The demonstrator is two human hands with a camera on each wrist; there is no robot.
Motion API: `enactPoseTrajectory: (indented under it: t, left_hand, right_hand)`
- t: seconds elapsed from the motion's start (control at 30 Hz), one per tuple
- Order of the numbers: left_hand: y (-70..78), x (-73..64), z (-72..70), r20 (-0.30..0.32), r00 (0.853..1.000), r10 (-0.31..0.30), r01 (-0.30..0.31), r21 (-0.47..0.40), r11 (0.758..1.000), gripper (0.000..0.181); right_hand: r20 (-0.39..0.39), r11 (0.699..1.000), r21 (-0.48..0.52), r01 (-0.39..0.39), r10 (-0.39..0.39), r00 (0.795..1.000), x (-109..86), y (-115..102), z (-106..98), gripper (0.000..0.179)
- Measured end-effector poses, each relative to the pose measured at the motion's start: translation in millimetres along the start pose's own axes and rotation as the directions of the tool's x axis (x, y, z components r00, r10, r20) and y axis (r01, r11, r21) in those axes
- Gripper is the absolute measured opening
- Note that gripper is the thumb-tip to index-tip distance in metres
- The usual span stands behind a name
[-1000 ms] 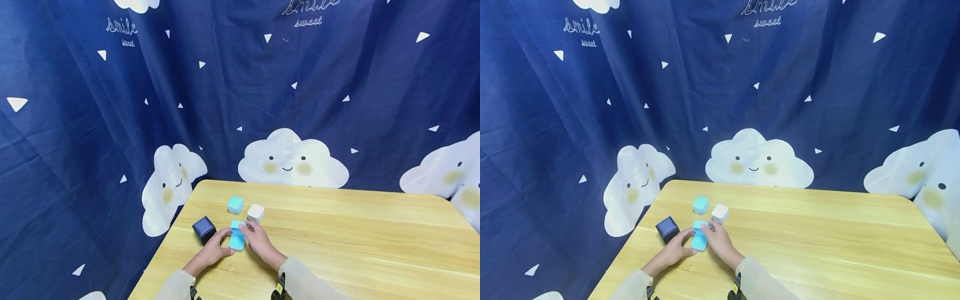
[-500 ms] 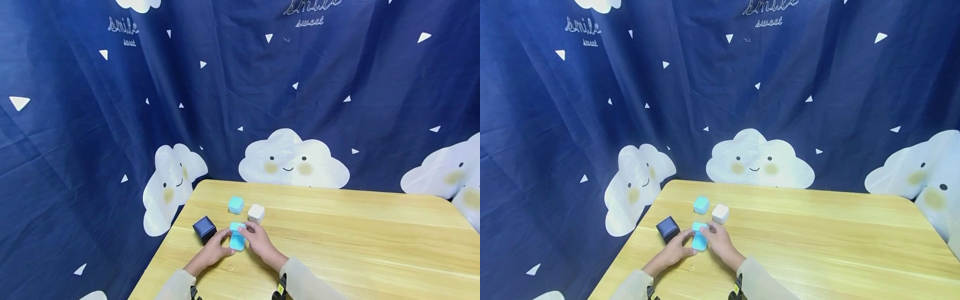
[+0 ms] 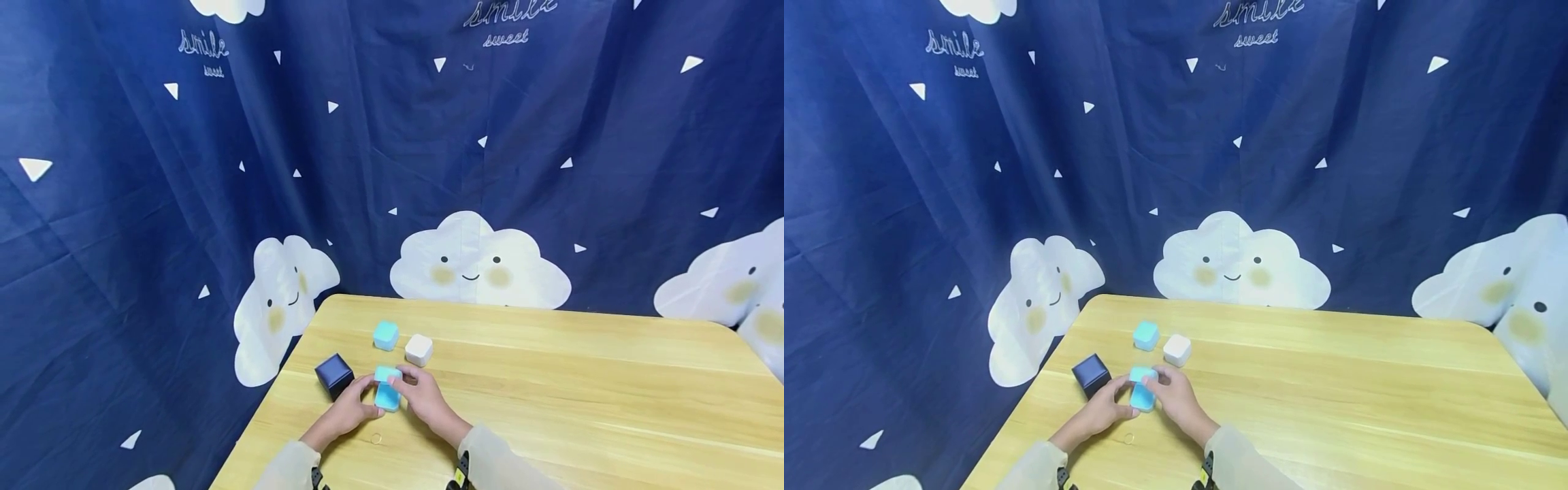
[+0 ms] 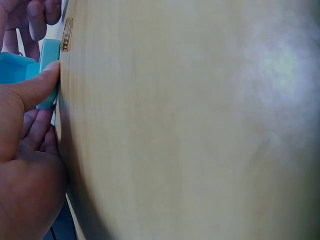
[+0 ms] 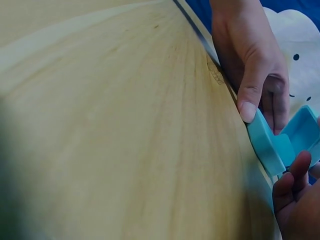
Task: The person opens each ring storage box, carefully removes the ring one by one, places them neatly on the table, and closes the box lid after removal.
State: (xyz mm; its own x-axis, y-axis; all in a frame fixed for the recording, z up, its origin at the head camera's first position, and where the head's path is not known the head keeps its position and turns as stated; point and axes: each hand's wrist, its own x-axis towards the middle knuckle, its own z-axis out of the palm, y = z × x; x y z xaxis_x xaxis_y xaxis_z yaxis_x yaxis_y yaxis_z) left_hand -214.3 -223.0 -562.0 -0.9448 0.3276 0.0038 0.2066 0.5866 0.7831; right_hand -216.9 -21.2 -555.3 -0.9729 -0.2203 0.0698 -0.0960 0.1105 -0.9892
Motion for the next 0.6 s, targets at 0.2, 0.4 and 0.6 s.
enactPoseTrajectory:
  t: [0.2, 0.4, 0.6]
  left_hand:
    - [1.2, -0.8, -0.4, -0.002, 1.000, -0.003, 0.003, 0.013, 1.000, 0.067]
    - [1.5, -0.5, 0.3, -0.001, 1.000, 0.007, -0.007, 0.016, 1.000, 0.067]
    - [0.2, -0.4, 0.3, -0.007, 1.000, 0.006, -0.006, 0.014, 1.000, 0.068]
  right_hand:
    - [0.027, 1.000, 0.020, 0.000, -0.001, 1.000, -8.6, -15, -2, 0.050]
    - [0.037, 0.999, 0.043, 0.010, -0.011, 0.999, -15.9, -27, -4, 0.050]
    - [0.040, 0.999, 0.036, -0.015, 0.013, 0.999, -6.5, -2, 0, 0.057]
